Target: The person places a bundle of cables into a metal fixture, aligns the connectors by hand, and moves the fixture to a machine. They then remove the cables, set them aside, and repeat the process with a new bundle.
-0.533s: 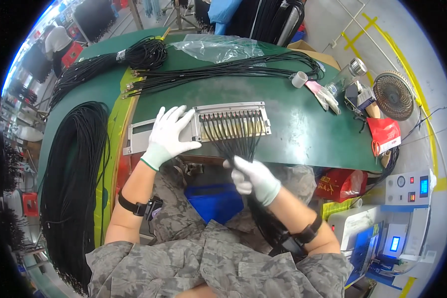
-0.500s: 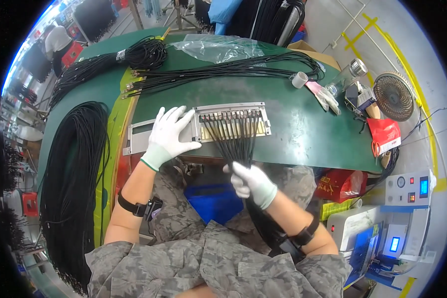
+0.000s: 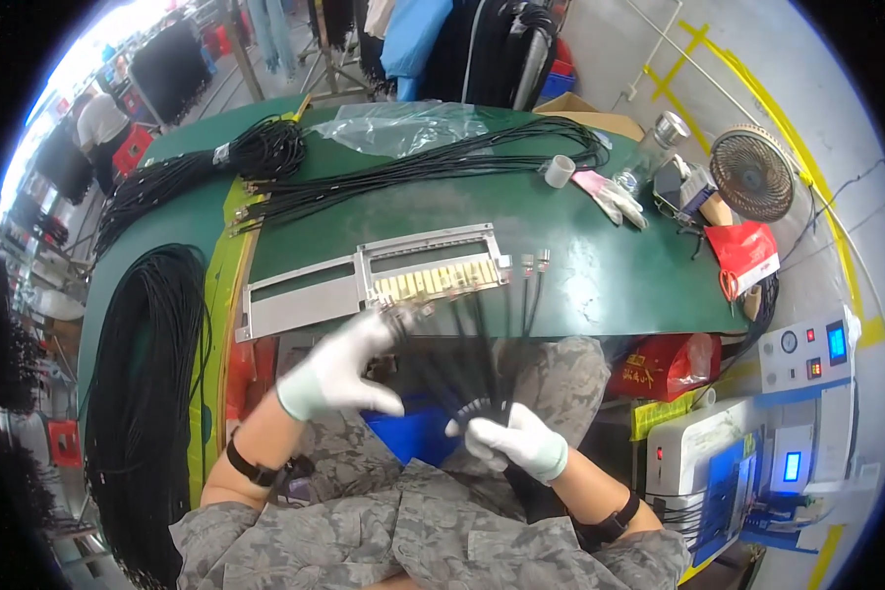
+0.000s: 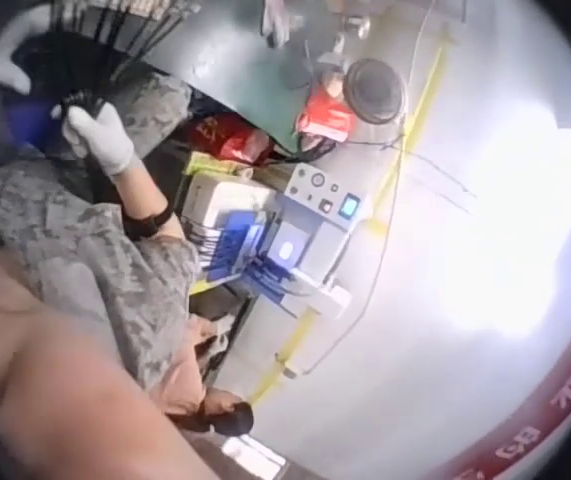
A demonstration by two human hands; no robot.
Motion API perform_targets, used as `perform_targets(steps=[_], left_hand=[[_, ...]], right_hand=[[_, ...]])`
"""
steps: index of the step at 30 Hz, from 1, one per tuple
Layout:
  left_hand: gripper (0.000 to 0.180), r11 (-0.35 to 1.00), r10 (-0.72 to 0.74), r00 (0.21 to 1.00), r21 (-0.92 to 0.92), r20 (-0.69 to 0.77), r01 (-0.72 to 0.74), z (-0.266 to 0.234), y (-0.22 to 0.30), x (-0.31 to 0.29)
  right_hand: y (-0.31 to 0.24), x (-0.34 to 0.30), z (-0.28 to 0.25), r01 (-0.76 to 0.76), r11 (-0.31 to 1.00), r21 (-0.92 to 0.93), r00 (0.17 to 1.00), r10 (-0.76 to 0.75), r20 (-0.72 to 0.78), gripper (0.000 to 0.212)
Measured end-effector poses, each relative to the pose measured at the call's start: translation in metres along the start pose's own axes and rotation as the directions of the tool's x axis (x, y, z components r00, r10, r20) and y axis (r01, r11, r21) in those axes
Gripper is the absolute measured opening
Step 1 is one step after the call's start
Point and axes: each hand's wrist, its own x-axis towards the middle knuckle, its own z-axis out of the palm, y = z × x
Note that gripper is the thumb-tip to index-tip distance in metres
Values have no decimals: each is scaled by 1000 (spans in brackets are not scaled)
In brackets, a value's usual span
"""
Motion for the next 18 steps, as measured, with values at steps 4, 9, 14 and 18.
perform_targets(steps=[4, 9, 14, 18], left_hand=[[70, 211, -141, 989, -975, 32, 62, 67, 58, 7], [33, -48, -403, 904, -989, 145, 137, 42, 58, 31], [37, 171, -543, 755, -929, -368, -329, -70, 18, 29], [37, 124, -644, 622, -863, -446, -490, -146, -21, -8]], right_hand=[[6, 10, 16, -26, 999, -43, 983, 33, 179, 37], [13, 13, 23, -67, 985, -158, 997, 58, -59, 34], [0, -39, -25, -304, 357, -883, 904, -184, -386, 33], [-93, -22, -38, -332, -56, -942, 789, -564, -245, 22]])
